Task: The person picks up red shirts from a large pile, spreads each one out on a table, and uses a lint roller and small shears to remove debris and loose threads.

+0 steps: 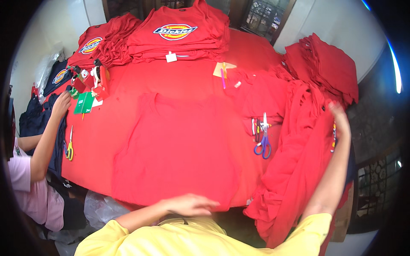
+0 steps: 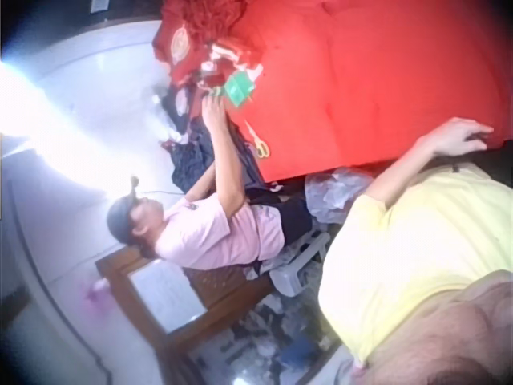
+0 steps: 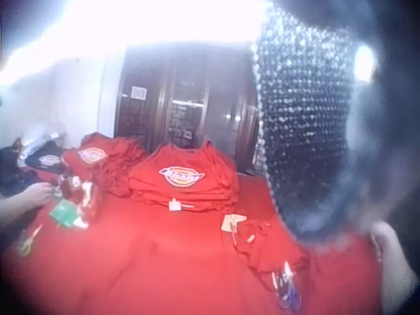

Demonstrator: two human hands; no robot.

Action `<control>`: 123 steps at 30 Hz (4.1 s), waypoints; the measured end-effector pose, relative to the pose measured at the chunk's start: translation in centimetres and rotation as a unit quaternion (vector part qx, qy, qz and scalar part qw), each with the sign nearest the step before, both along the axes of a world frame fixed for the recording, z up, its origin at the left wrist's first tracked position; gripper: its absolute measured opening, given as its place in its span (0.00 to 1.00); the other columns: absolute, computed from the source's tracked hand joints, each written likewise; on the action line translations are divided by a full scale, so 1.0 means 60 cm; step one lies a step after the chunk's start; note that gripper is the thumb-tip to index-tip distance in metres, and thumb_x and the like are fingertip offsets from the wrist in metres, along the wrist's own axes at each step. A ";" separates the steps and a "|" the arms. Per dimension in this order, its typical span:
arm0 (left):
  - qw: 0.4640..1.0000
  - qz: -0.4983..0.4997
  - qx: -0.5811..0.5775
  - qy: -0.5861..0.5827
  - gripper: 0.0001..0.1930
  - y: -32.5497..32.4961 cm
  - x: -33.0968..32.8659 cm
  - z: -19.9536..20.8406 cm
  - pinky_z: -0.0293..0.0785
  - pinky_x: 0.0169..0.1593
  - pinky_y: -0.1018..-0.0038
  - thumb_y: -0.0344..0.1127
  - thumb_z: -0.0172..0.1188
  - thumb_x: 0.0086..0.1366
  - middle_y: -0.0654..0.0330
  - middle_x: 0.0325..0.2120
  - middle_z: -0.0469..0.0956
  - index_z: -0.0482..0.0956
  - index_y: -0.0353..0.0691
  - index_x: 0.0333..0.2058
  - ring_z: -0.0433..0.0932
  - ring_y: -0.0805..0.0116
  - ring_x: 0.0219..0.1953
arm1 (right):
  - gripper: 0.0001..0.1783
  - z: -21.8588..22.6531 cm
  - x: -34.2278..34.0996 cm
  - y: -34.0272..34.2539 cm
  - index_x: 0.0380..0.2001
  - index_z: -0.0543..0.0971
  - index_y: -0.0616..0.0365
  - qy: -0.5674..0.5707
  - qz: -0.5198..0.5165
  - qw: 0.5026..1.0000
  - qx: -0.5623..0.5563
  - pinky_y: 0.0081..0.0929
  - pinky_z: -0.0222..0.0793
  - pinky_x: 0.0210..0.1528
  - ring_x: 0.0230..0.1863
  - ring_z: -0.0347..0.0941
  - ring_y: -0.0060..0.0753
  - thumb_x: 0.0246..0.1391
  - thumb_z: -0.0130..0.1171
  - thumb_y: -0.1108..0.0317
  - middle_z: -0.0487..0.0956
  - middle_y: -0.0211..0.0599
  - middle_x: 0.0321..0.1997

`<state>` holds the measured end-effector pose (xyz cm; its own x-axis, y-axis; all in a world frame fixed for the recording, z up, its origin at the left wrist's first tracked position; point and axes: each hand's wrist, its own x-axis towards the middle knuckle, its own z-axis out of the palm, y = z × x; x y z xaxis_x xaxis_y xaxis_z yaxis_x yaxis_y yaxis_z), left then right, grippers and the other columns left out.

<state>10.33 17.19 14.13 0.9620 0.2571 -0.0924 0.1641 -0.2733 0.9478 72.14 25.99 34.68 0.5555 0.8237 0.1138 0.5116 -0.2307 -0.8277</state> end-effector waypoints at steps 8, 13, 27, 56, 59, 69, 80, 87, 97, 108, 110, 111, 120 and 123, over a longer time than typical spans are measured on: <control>0.726 0.650 0.223 -0.039 0.12 0.380 -0.167 -0.021 0.76 0.42 0.68 0.24 0.55 0.62 0.51 0.35 0.81 0.80 0.35 0.45 0.81 0.60 0.37 | 0.14 -0.301 -0.624 0.229 0.44 0.78 0.60 0.023 0.142 0.988 0.055 0.40 0.69 0.49 0.45 0.74 0.49 0.56 0.46 0.75 0.78 0.47 0.40; 0.613 0.626 0.478 0.058 0.11 0.543 -0.223 -0.085 0.75 0.41 0.60 0.29 0.59 0.62 0.51 0.34 0.79 0.77 0.37 0.43 0.80 0.52 0.36 | 0.14 -0.408 -0.749 0.363 0.41 0.79 0.60 -0.218 0.141 0.965 0.022 0.47 0.70 0.50 0.47 0.73 0.51 0.53 0.49 0.75 0.76 0.45 0.47; 0.684 0.664 0.300 -0.045 0.06 0.454 -0.230 -0.010 0.73 0.38 0.62 0.21 0.56 0.59 0.52 0.32 0.73 0.71 0.36 0.34 0.76 0.49 0.35 | 0.05 -0.388 -0.658 0.270 0.30 0.73 0.65 -0.063 0.210 0.949 0.226 0.34 0.68 0.34 0.31 0.71 0.45 0.51 0.59 0.77 0.72 0.45 0.33; 0.694 0.687 0.156 -0.147 0.29 0.319 -0.230 0.021 0.59 0.67 0.65 0.26 0.56 0.64 0.56 0.65 0.60 0.61 0.40 0.63 0.60 0.57 0.67 | 0.22 -0.334 -0.698 0.214 0.54 0.75 0.61 0.012 0.210 0.951 0.225 0.33 0.67 0.57 0.63 0.66 0.44 0.54 0.59 0.76 0.67 0.51 0.63; 0.655 0.709 0.255 0.057 0.27 0.270 -0.269 0.045 0.60 0.65 0.62 0.32 0.57 0.65 0.53 0.61 0.65 0.64 0.40 0.63 0.62 0.53 0.64 | 0.19 -0.322 -0.767 0.253 0.52 0.77 0.60 -0.056 0.324 0.937 0.118 0.37 0.65 0.61 0.61 0.68 0.49 0.56 0.58 0.69 0.73 0.50 0.57; 0.562 0.774 0.164 0.244 0.14 0.084 -0.359 -0.049 0.72 0.44 0.63 0.34 0.66 0.57 0.53 0.32 0.77 0.77 0.35 0.39 0.76 0.56 0.38 | 0.19 -0.372 -1.126 0.424 0.52 0.76 0.60 -0.249 0.464 0.850 0.009 0.46 0.70 0.54 0.52 0.72 0.59 0.57 0.53 0.69 0.74 0.55 0.50; 0.796 0.481 0.327 0.169 0.21 -0.049 -0.159 0.007 0.70 0.50 0.63 0.32 0.65 0.53 0.58 0.43 0.75 0.78 0.41 0.48 0.71 0.57 0.47 | 0.16 -0.342 -0.736 0.228 0.41 0.76 0.58 -0.339 0.341 0.863 0.155 0.47 0.64 0.53 0.51 0.67 0.51 0.48 0.53 0.82 0.73 0.46 0.43; 0.805 0.394 0.402 0.189 0.17 -0.078 -0.113 -0.006 0.66 0.47 0.66 0.38 0.65 0.55 0.65 0.47 0.76 0.81 0.42 0.44 0.68 0.62 0.49 | 0.14 -0.391 -0.591 -0.068 0.44 0.75 0.61 -0.245 0.222 0.941 -0.067 0.41 0.68 0.48 0.44 0.71 0.50 0.54 0.61 0.69 0.73 0.48 0.41; 0.840 0.302 0.451 -0.009 0.09 0.145 0.099 -0.020 0.71 0.41 0.64 0.33 0.58 0.57 0.53 0.33 0.75 0.79 0.37 0.35 0.73 0.56 0.38 | 0.14 -0.404 -0.585 -0.166 0.38 0.76 0.65 -0.110 0.089 0.983 -0.113 0.35 0.70 0.35 0.30 0.72 0.38 0.52 0.65 0.66 0.74 0.42 0.33; 0.823 0.416 0.381 0.069 0.14 0.487 0.211 -0.041 0.74 0.51 0.58 0.37 0.59 0.59 0.49 0.47 0.76 0.78 0.36 0.42 0.76 0.46 0.46 | 0.09 -0.395 -0.614 -0.162 0.30 0.74 0.62 -0.064 0.026 0.997 -0.039 0.38 0.67 0.37 0.34 0.70 0.44 0.46 0.63 0.74 0.73 0.42 0.30; 0.789 0.509 0.344 -0.006 0.09 0.496 0.186 -0.027 0.75 0.47 0.59 0.33 0.58 0.58 0.48 0.42 0.78 0.77 0.38 0.37 0.78 0.49 0.44 | 0.09 -0.380 -0.642 -0.172 0.32 0.73 0.62 -0.061 0.027 0.996 0.052 0.35 0.67 0.33 0.31 0.70 0.44 0.45 0.58 0.78 0.72 0.43 0.30; 0.776 0.573 0.252 -0.080 0.08 0.489 0.159 -0.015 0.75 0.45 0.60 0.29 0.56 0.57 0.47 0.35 0.79 0.77 0.37 0.35 0.79 0.49 0.41 | 0.10 -0.368 -0.662 -0.179 0.33 0.73 0.61 -0.106 0.092 0.981 0.132 0.36 0.68 0.34 0.32 0.70 0.44 0.44 0.57 0.80 0.73 0.45 0.32; 0.697 0.626 0.337 0.097 0.12 0.164 -0.242 0.011 0.69 0.51 0.63 0.34 0.62 0.62 0.52 0.39 0.74 0.75 0.35 0.40 0.72 0.53 0.46 | 0.06 -0.368 -0.759 -0.240 0.33 0.78 0.59 -0.073 0.386 0.919 0.034 0.39 0.66 0.44 0.42 0.71 0.43 0.50 0.58 0.76 0.75 0.38 0.38; 0.758 0.597 0.192 0.182 0.22 -0.017 -0.288 -0.007 0.69 0.49 0.61 0.40 0.73 0.50 0.50 0.34 0.72 0.73 0.34 0.37 0.72 0.50 0.42 | 0.06 -0.335 -0.726 -0.267 0.31 0.76 0.61 -0.185 0.280 0.942 -0.010 0.40 0.69 0.43 0.39 0.73 0.48 0.50 0.63 0.74 0.75 0.42 0.36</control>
<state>-6.98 16.19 13.74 -0.0481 0.9988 0.0060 0.7430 0.0317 0.6686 28.56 9.98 14.57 -0.0408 0.9800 0.1950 0.8107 0.1465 -0.5668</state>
